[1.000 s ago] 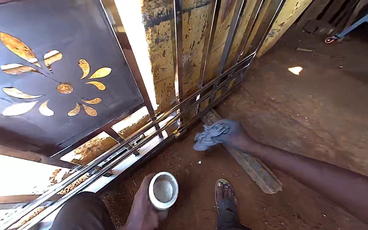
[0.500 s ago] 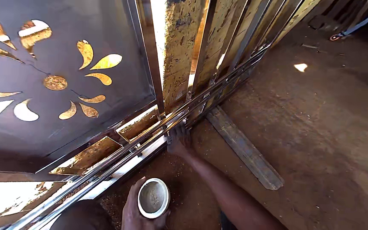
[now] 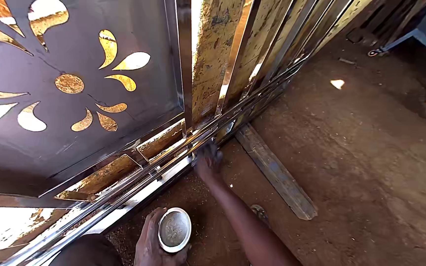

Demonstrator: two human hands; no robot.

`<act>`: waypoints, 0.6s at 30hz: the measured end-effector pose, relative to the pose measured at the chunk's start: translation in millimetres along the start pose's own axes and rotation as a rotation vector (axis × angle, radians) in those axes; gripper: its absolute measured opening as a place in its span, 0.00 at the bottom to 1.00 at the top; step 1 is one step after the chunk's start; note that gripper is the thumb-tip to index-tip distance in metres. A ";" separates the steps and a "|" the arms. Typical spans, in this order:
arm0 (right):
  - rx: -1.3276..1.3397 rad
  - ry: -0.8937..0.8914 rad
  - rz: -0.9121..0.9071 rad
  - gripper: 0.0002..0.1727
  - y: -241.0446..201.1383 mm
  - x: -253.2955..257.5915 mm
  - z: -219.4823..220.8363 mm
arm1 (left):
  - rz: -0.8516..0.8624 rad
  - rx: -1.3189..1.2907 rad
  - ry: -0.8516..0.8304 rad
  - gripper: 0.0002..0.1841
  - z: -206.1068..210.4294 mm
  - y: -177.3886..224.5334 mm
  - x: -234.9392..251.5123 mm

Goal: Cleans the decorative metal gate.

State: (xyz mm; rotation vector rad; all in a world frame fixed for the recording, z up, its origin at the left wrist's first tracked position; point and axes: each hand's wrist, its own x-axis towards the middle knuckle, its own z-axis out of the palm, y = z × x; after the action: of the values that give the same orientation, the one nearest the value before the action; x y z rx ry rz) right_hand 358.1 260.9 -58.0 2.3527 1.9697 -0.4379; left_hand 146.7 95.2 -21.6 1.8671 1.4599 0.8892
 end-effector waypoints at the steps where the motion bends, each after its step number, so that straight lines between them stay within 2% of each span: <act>1: 0.022 -0.061 -0.025 0.34 -6.8 -10.3 -0.1 | -0.004 0.007 -0.008 0.56 -1.6 -0.4 0.7; 3: 0.029 -0.117 -0.083 0.37 0.7 -14.9 -1.7 | -0.018 0.026 -0.032 0.56 -4.2 -0.1 2.2; 6: -0.027 0.059 -0.088 0.21 34.9 17.1 -8.3 | -0.033 0.066 -0.083 0.55 -7.6 -1.2 1.9; 7: -0.049 0.080 -0.048 0.20 33.8 19.6 -9.1 | -0.049 0.079 -0.100 0.55 -8.5 -0.3 -1.1; 9: -0.007 0.033 -0.003 0.24 12.0 3.9 -6.4 | -0.079 0.110 -0.129 0.54 -10.0 2.9 -3.2; 12: 0.016 -0.083 -0.064 0.38 -2.7 -24.7 8.2 | -0.104 0.170 -0.192 0.53 -13.3 5.9 -0.3; 14: -0.020 -0.046 -0.099 0.36 20.0 -11.3 3.6 | -0.134 0.206 -0.239 0.53 -13.3 8.7 1.5; 16: -0.035 0.036 -0.060 0.32 35.3 7.8 1.3 | -0.224 0.258 -0.304 0.53 -15.0 14.1 -1.7; 18: 0.057 0.029 0.019 0.38 18.0 2.5 6.6 | -0.324 0.314 -0.376 0.53 -20.2 19.5 -2.1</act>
State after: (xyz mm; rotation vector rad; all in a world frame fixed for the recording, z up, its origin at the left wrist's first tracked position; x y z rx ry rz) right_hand 374.7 258.5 -67.6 2.4228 1.9717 -0.4683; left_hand 141.3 90.0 5.6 1.8120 1.6577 0.1500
